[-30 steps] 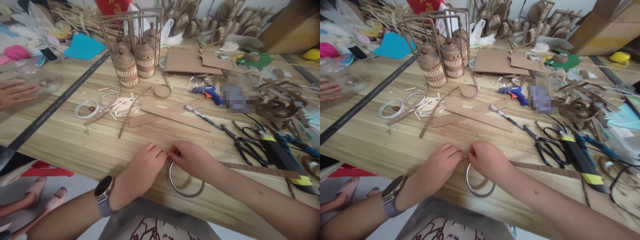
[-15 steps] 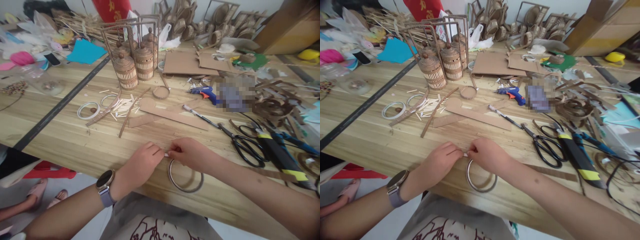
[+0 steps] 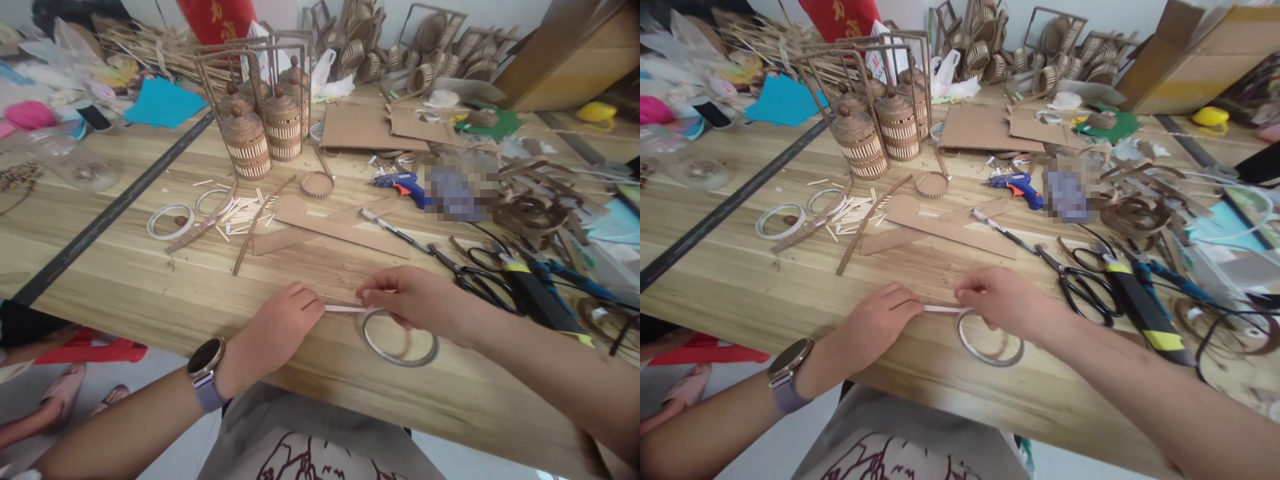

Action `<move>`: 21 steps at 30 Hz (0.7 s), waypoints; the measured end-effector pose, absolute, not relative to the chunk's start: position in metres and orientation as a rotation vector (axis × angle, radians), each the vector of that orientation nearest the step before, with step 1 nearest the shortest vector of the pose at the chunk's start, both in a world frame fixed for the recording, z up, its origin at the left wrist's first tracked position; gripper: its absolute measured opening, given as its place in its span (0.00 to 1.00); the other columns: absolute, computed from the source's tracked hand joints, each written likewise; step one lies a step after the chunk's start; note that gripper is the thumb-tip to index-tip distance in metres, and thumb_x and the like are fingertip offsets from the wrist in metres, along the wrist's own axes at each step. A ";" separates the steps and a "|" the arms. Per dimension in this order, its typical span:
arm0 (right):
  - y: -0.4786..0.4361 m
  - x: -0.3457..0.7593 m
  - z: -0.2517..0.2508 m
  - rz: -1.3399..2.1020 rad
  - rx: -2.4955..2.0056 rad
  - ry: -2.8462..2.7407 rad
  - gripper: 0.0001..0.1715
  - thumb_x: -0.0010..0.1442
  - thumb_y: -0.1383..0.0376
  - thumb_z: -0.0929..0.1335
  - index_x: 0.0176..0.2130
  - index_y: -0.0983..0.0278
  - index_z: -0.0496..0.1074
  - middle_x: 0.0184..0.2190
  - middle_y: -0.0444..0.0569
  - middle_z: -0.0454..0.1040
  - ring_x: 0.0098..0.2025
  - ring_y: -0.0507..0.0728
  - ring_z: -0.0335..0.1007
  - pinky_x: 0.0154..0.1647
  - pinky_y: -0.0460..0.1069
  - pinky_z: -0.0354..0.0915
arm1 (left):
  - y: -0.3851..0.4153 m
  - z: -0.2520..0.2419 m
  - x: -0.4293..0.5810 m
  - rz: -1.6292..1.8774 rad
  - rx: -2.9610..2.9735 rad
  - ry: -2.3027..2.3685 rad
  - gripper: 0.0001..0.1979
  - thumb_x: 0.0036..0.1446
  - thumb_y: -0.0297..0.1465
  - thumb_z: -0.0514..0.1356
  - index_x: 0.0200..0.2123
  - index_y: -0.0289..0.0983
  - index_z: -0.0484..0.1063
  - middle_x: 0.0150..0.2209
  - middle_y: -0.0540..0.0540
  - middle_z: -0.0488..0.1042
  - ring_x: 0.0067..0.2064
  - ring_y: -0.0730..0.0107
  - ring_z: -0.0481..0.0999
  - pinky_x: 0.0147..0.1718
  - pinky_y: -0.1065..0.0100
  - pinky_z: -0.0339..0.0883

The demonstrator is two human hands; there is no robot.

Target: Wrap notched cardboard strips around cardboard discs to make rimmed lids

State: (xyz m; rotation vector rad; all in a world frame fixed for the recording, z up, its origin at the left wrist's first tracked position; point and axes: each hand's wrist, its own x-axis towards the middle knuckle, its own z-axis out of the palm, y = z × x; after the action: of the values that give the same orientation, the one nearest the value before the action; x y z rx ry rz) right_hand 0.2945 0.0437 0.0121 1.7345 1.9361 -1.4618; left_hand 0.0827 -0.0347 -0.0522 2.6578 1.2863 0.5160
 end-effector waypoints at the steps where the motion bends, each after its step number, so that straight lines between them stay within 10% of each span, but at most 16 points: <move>1: 0.046 0.301 0.013 -1.500 1.737 1.918 0.10 0.58 0.58 0.66 0.30 0.61 0.72 0.15 0.37 0.61 0.16 0.47 0.52 0.18 0.45 0.48 | -0.035 -0.053 0.082 0.517 2.669 1.285 0.10 0.67 0.23 0.53 0.37 0.32 0.74 0.35 0.44 0.73 0.38 0.62 0.69 0.40 0.62 0.69; 9: 0.051 0.342 0.014 -1.455 1.606 1.868 0.22 0.45 0.46 0.70 0.26 0.61 0.70 0.17 0.37 0.60 0.17 0.47 0.52 0.20 0.45 0.49 | -0.035 -0.053 0.080 0.477 2.650 1.293 0.11 0.67 0.22 0.52 0.38 0.34 0.73 0.37 0.44 0.74 0.40 0.63 0.70 0.42 0.62 0.70; 21: 0.055 0.341 0.003 -1.132 1.575 1.969 0.13 0.55 0.57 0.67 0.24 0.62 0.68 0.17 0.39 0.66 0.18 0.50 0.65 0.22 0.46 0.55 | -0.034 -0.052 0.080 0.518 2.634 1.247 0.11 0.66 0.21 0.52 0.38 0.34 0.73 0.37 0.43 0.73 0.39 0.63 0.70 0.39 0.63 0.70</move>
State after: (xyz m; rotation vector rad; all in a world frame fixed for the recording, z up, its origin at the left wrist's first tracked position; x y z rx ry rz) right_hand 0.3411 0.0554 0.0035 1.5754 1.9695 -1.1316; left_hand 0.0796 -0.0337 -0.0518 2.6345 1.2471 0.5185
